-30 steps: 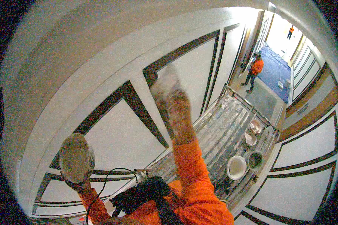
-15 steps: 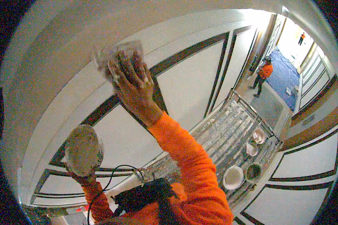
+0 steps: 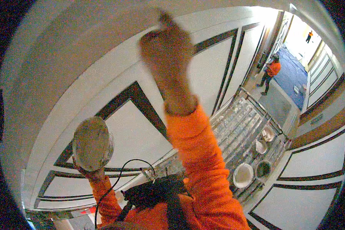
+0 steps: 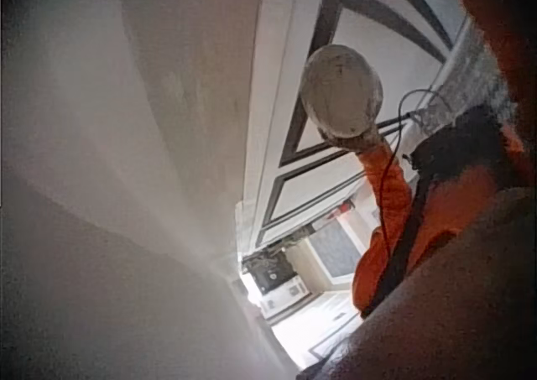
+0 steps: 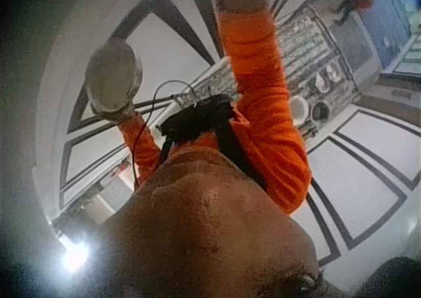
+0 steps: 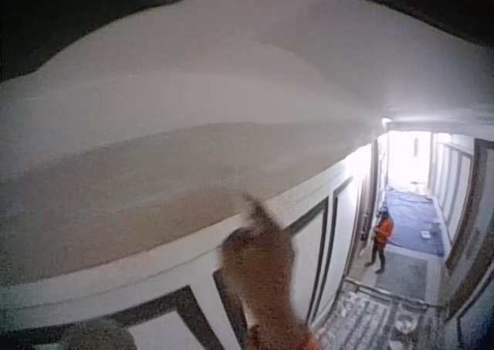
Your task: The person applies joint compound to a ceiling and wall joint using a putty knife and a mud pan while standing on scaffolding.
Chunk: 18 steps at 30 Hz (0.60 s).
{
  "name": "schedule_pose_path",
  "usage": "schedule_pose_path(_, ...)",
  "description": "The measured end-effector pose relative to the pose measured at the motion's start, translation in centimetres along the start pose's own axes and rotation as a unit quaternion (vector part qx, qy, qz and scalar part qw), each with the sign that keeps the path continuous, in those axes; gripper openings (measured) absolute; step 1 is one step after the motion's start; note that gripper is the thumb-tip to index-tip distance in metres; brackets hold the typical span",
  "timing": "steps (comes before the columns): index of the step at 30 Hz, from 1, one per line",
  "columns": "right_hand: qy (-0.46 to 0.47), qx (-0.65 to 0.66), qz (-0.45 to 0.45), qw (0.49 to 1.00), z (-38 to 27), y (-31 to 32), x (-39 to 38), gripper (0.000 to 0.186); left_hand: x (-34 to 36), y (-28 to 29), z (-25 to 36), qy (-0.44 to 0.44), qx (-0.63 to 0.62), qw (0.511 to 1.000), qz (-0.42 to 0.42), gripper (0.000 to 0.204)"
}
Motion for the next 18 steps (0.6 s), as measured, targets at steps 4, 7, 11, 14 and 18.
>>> schedule_pose_path(4, 0.116, 0.1, -0.044, 0.987, -6.3, -2.8, -6.3, 0.04, 0.3, -2.6, 0.5, -0.004, -0.009, 0.997, -0.07, 0.059)
schedule_pose_path(7, 0.063, 0.198, -0.173, 0.963, -6.9, -4.4, -9.5, 0.037, 0.8, -4.1, 1.0, 0.111, -0.161, 0.971, -0.14, 0.06)
schedule_pose_path(11, -0.121, 0.283, -0.302, 0.902, -2.8, -0.8, -13.2, 0.034, -0.5, -4.4, 0.6, 0.25, -0.246, 0.922, -0.16, 0.061)
schedule_pose_path(14, -0.046, 0.148, -0.352, 0.923, -2.9, 2.3, -14.5, 0.031, -2.7, -4.0, 0.1, 0.328, -0.263, 0.895, -0.148, 0.062)
schedule_pose_path(18, -0.026, 0.037, -0.496, 0.867, -5.5, 2.0, -16.1, 0.028, -4.6, -4.2, -0.5, 0.284, -0.266, 0.893, -0.228, 0.062)
Point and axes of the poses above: each hand's wrist, its own x-axis towards the middle knuckle, its own y-axis out of the back of the hand, z = x × y, the point moved 5 cm from there along x, towards the middle knuckle, and after that the axes turned 15 degrees about x, right-handed, at the moved point
